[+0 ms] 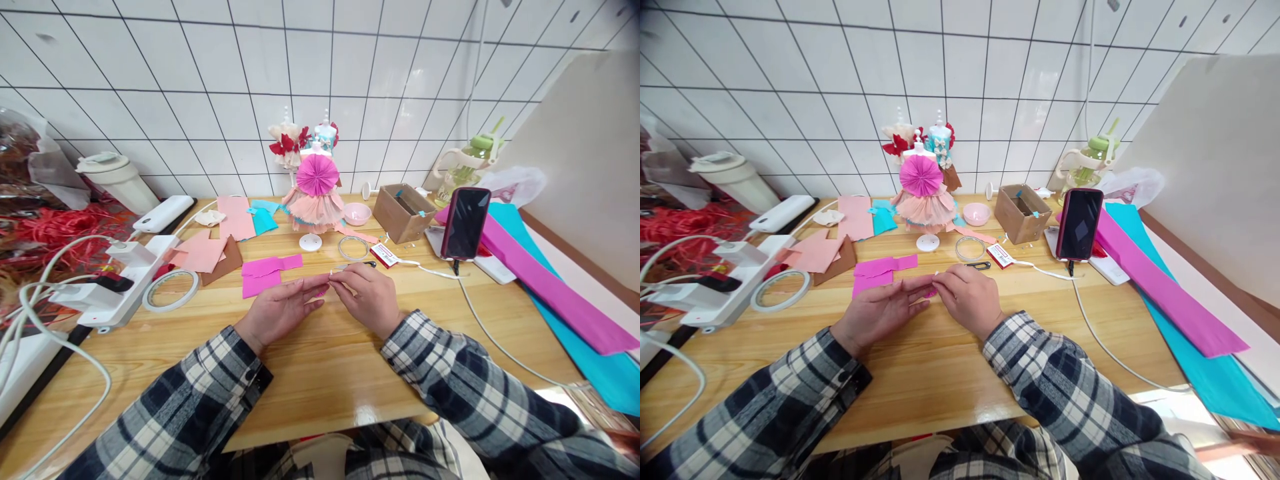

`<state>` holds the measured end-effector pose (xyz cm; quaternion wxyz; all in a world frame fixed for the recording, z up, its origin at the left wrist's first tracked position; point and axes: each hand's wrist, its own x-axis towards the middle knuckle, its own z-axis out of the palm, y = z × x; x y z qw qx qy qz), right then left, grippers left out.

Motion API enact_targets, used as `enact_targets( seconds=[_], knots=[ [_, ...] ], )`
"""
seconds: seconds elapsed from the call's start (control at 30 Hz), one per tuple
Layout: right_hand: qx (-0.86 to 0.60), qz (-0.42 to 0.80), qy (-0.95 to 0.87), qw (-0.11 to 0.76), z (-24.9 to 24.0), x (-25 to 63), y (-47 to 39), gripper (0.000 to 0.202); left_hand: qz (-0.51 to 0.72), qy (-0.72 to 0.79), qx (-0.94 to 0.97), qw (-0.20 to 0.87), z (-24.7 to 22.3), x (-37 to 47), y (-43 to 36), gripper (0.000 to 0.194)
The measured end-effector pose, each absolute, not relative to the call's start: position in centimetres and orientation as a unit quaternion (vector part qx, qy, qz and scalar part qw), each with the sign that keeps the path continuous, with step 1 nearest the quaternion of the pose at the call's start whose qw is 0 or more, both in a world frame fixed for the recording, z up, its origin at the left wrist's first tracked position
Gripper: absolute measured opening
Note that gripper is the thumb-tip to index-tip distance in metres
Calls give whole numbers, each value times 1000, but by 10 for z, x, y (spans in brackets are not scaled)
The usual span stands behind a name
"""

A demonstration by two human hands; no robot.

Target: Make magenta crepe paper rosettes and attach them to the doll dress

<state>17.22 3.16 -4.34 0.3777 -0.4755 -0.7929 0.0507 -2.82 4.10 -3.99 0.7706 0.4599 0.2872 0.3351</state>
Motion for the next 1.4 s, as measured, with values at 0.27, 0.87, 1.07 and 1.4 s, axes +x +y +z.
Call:
enact_targets(
  seconds=[0.27,0.87,1.07,1.4],
  knots=[
    [-529,452,-533,481,-45,157,37,25,373,435,602,556,-40,-15,37,40],
    [-472,229,-723,450,-45,153,36,24,463,438,454,623,-49,-13,40,31],
    [-468,81,-790,387,-45,145,54,28,471,384,397,688,-50,-18,39,29],
    [-457,35,-803,380,-52,146,59,25,492,286,404,716,-45,-21,39,39]
  ],
)
